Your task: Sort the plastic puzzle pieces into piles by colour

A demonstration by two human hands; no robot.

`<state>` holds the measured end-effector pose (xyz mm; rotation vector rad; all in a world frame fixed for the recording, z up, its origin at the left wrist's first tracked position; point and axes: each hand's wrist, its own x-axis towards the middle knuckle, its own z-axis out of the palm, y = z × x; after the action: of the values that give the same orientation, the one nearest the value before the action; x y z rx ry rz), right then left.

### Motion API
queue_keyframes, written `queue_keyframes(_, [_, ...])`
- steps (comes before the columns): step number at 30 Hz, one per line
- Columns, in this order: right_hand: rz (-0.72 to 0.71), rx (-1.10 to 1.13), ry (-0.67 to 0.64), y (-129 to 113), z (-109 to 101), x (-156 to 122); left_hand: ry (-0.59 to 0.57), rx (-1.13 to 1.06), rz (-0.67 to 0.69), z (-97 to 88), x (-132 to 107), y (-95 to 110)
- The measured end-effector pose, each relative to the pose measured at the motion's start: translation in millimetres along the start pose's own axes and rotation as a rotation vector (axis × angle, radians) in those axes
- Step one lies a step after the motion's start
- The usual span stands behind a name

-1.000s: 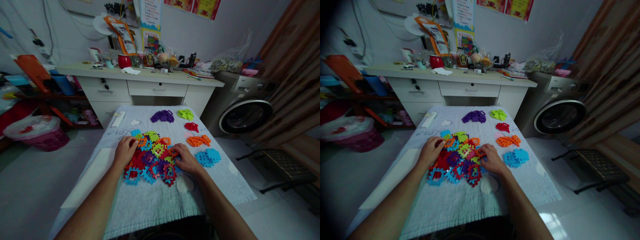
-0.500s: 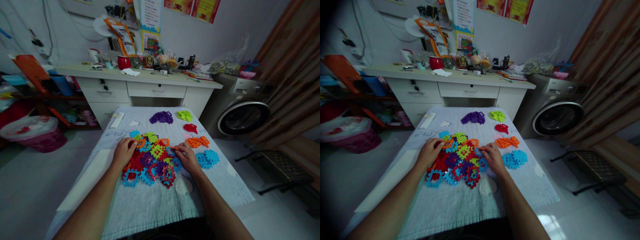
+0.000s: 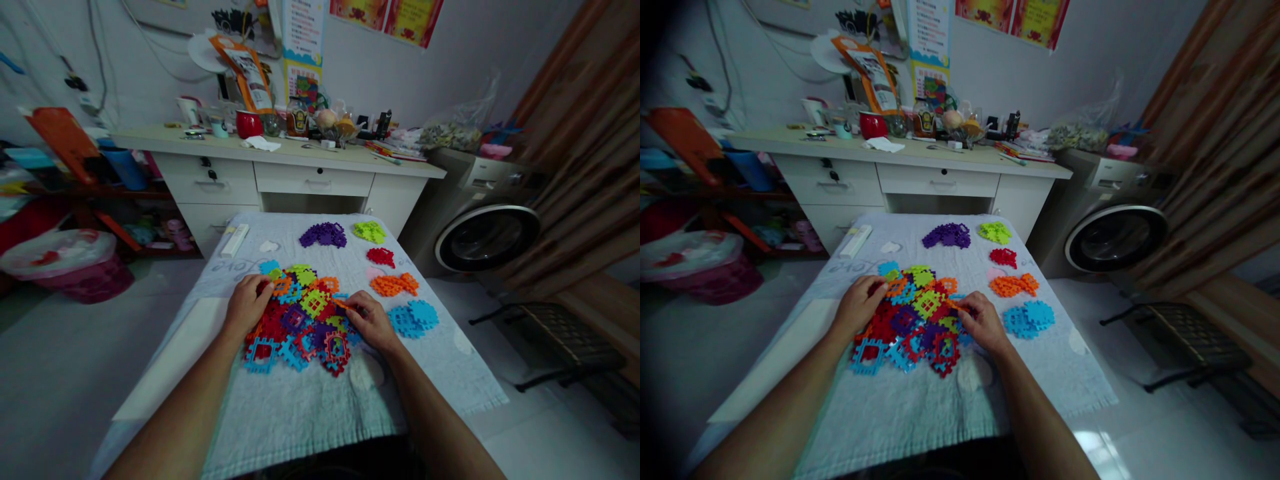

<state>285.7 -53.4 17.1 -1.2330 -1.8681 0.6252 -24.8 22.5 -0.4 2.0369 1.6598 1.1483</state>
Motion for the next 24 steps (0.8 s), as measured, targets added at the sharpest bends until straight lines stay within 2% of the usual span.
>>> queue_keyframes(7, [0.054,-0.095,0.262,5,-2,2,-0.003,0.012,-0.006,0.2,0,1])
queue_keyframes(12, [0.173,-0.211,0.388,13,-31,11,-0.019,0.04,-0.001,0.4,0,0])
queue_keyframes(18, [0.331,-0.446,0.215,22,-82,35,-0.015,0.032,-0.003,0.8,0,-1])
queue_keyframes(21, [0.372,-0.512,0.154,25,-93,44,-0.015,0.026,0.0,1.0,0,-2])
queue_keyframes(24, [0.402,-0.592,0.121,28,-93,48,-0.011,0.024,0.003,1.0,0,-2])
